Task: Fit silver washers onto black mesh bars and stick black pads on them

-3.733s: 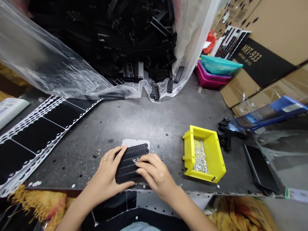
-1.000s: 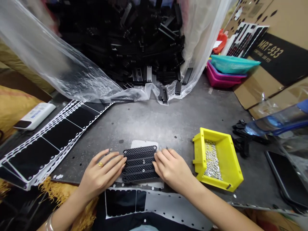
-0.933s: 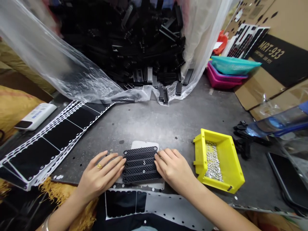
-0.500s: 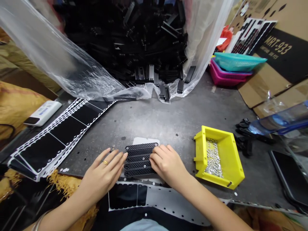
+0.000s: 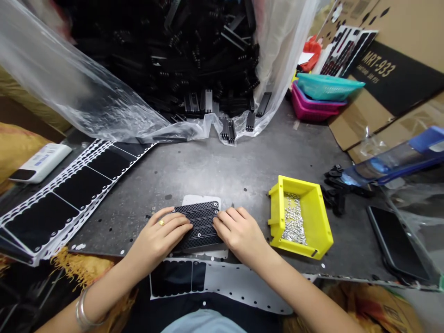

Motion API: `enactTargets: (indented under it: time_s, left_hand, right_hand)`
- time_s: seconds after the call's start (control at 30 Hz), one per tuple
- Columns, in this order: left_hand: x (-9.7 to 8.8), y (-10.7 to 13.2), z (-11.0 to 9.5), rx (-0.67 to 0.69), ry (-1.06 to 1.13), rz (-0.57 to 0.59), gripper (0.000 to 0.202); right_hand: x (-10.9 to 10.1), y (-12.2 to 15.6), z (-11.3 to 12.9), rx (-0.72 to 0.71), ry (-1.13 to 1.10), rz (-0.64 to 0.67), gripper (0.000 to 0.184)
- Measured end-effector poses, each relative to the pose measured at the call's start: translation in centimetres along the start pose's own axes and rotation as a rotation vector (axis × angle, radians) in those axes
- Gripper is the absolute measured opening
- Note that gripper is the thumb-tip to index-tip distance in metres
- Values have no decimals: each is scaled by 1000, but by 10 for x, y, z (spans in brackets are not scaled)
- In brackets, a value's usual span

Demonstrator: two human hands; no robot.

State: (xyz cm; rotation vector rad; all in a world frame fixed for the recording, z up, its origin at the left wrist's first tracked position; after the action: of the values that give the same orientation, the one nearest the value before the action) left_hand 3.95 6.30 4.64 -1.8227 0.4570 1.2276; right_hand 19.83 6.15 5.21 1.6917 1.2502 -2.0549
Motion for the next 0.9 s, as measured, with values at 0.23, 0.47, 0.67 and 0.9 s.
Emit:
enactTargets:
  time_s: [0.23,0.47,0.67,0.9]
  left_hand:
    - [-20,28,14,-98,-29,-39,16]
    - [-19,33,5,-123,4,-131,17]
    - [-19,43,6,-188,9,-140,24]
    - [-23,36,5,-103,-64,-72,25]
  right_hand:
    - [-1,11,-12,50,-48,18,15]
    - [-3,19,10,-82,124,77,24]
    - [-1,4,11,38,49,84,19]
    - [13,-6,25,113,-264,68,19]
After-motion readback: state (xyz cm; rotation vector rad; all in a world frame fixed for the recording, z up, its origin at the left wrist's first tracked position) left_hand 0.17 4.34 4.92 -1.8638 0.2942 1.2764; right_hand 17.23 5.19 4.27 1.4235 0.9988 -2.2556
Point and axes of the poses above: each hand's wrist, its own y-axis away from the middle knuckle, its own x-axis out of the palm, z = x × y, the point moved 8 cm from there along -y, towards the middle knuckle, and after that the axes turned 1 degree about x, right-handed, at the moved point
